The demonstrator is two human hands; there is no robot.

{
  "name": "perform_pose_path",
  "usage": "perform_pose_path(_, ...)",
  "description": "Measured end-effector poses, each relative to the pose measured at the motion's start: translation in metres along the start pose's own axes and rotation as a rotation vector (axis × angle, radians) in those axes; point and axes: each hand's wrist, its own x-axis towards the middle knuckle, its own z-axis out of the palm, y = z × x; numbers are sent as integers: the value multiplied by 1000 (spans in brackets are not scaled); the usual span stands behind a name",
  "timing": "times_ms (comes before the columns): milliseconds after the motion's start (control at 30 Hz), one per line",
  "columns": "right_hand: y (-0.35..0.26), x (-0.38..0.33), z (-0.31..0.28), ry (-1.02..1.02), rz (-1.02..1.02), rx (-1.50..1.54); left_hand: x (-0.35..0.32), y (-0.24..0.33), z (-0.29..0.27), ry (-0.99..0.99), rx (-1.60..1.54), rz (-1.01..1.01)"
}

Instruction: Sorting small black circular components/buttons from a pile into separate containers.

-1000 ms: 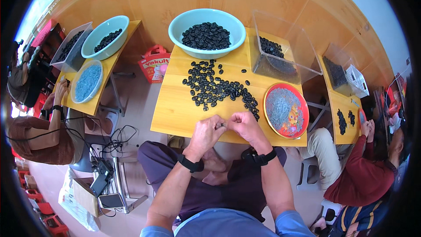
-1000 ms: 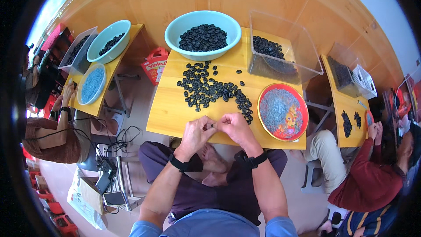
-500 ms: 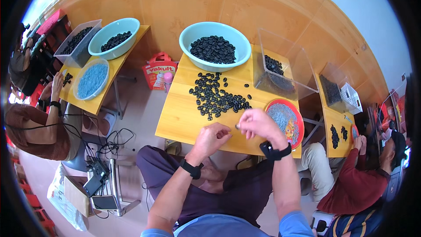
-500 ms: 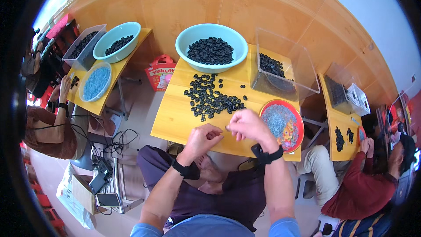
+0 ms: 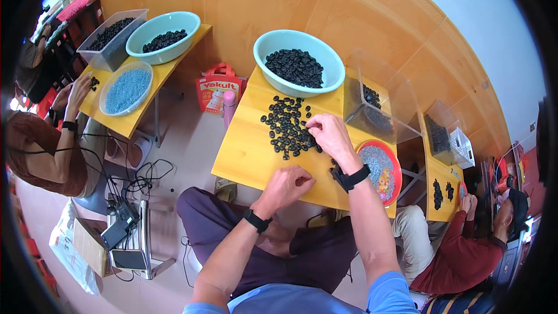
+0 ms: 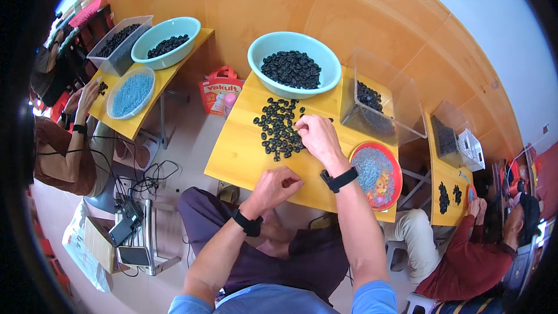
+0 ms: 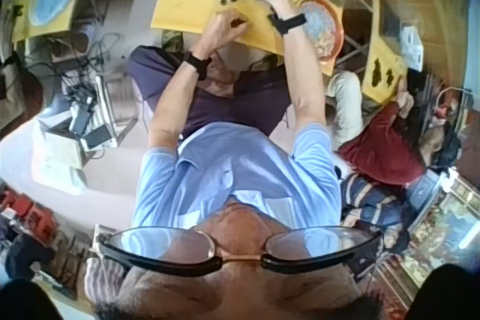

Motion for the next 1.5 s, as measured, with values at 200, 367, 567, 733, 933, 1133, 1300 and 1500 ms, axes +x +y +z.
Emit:
perform_pose_path(200,13,-14,14,-62,1,-139,2,-6,3,23,-49,16)
perform_pose_path(367,12,-16,23,-56,-86,-103,2,-5,2,24,-40,-5)
perform_pose_path(567,18,-16,27,-9,-115,-165,3,3,0,-5,-36,-48)
perform_pose_path(733,19,-12,29,-8,-147,-188,3,0,1,6,-36,-38)
perform_pose_path(933,18,-9,29,-91,-21,-147,3,-1,2,19,-58,-22)
perform_pose_path(1133,12,-17,28,-70,-36,-133,2,4,-1,26,-87,-107)
perform_pose_path(1300,5,-48,11,13,137,226,7,1,6,154,-278,-166)
perform_pose_path(1500,1,-100,28,27,184,431,9,-1,4,120,-286,-200)
